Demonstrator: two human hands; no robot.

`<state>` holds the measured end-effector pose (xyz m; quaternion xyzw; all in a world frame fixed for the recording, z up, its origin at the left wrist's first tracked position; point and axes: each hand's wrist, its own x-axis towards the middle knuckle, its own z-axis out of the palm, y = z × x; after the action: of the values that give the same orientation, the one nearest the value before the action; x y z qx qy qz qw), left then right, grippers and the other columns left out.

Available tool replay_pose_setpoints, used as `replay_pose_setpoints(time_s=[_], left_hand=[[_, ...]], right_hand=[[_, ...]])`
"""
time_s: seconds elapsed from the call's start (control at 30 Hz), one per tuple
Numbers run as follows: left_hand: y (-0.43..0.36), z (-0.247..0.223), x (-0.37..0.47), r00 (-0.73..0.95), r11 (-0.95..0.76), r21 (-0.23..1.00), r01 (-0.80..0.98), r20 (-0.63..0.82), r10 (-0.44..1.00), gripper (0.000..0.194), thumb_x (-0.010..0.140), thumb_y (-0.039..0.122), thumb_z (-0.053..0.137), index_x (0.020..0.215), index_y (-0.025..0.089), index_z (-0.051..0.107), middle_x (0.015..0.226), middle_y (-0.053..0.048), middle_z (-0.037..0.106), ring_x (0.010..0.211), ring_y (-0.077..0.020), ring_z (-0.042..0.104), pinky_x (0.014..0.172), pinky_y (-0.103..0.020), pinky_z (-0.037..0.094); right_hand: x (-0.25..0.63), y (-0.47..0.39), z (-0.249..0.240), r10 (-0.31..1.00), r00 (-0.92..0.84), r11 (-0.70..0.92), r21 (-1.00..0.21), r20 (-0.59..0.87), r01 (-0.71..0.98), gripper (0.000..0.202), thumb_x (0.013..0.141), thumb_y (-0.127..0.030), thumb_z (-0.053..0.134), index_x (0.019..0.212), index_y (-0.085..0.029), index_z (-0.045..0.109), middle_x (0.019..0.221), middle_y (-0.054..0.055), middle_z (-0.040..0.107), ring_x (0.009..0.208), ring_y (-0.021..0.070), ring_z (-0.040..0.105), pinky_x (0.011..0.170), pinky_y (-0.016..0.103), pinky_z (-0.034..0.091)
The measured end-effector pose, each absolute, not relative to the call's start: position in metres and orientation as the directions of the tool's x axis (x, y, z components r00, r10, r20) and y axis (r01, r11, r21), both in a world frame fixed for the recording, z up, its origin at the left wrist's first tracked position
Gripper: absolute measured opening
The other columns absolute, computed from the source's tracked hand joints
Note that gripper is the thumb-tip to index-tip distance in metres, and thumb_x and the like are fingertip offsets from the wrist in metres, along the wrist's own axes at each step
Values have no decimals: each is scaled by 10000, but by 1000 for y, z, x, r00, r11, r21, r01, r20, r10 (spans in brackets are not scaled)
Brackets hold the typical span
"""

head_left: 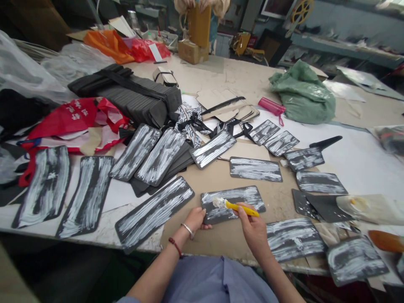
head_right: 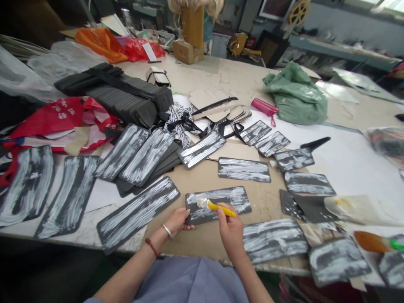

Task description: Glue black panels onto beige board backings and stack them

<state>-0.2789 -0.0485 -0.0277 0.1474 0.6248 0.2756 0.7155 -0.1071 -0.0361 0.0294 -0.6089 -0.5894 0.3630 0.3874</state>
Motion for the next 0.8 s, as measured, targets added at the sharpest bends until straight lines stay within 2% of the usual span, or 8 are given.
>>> replay_pose_setpoints(time_s=[0.1, 0.2, 0.3, 0.43, 0.57, 0.67, 0.8], left_hand=[[-46, -17, -285, 136, 820, 507, -266, -822, 552, 166, 744, 222, 384, 756, 146, 531, 561, -37, 613, 492, -151, 583, 506, -256, 445], [-43, -9, -288, 189, 820, 466, -332, -819, 542, 237, 738, 250, 379, 802, 114, 563, 601, -67, 625, 527, -160, 589, 556, -289, 477], [-42, -5, -288, 182, 783, 447, -432, -808, 561, 254, 729, 266, 407, 827, 104, 575, 665, -83, 644, 593, -163, 599, 612, -308, 492], [-41, -6, -286, 200, 742, 438, -508, -778, 596, 241, 705, 257, 431, 784, 96, 592, 650, -88, 645, 584, -161, 594, 596, -289, 490], [-42, -15, -285, 202, 714, 433, -550, -761, 617, 256, 673, 216, 438, 824, 85, 598, 626, -91, 646, 588, -174, 604, 574, -295, 493], [-44, -19, -284, 189, 696, 463, -549, -742, 643, 245, 657, 195, 461, 822, 83, 602, 637, -89, 649, 609, -175, 606, 574, -292, 493], [-48, -16, -281, 185, 664, 508, -549, -701, 689, 197, 639, 199, 510, 773, 90, 605, 688, -89, 656, 670, -172, 607, 601, -276, 489]], right_hand=[[-106, -48, 30, 999, 20, 33, -861, 50, 508, 248, 811, -359, 467, 900, -167, 595, 911, 91, 614, 840, 199, 586, 762, 368, 493], [-114, -53, 30, 986, -74, 164, -798, 148, 579, 196, 825, -288, 459, 930, -187, 591, 894, 78, 615, 857, 189, 574, 784, 362, 475], [-127, -57, 30, 953, -211, 301, -771, 218, 561, 193, 837, -221, 438, 971, -204, 576, 885, 72, 612, 868, 172, 571, 793, 341, 474], [-132, -70, 33, 849, -494, 435, -777, 187, 455, 286, 838, -147, 408, 1085, -211, 536, 998, 87, 595, 959, 151, 555, 813, 280, 472], [-116, -79, 47, 777, -619, 452, -786, 115, 421, 346, 816, -101, 422, 1127, -215, 522, 1009, 85, 597, 944, 137, 567, 787, 232, 477], [-107, -80, 58, 815, -570, 406, -806, 107, 430, 337, 819, -111, 426, 1123, -220, 523, 1004, 81, 598, 947, 140, 566, 791, 239, 475], [-110, -79, 51, 945, -306, 262, -824, 114, 502, 209, 825, -215, 456, 987, -210, 588, 902, 66, 626, 869, 162, 585, 761, 280, 487]])
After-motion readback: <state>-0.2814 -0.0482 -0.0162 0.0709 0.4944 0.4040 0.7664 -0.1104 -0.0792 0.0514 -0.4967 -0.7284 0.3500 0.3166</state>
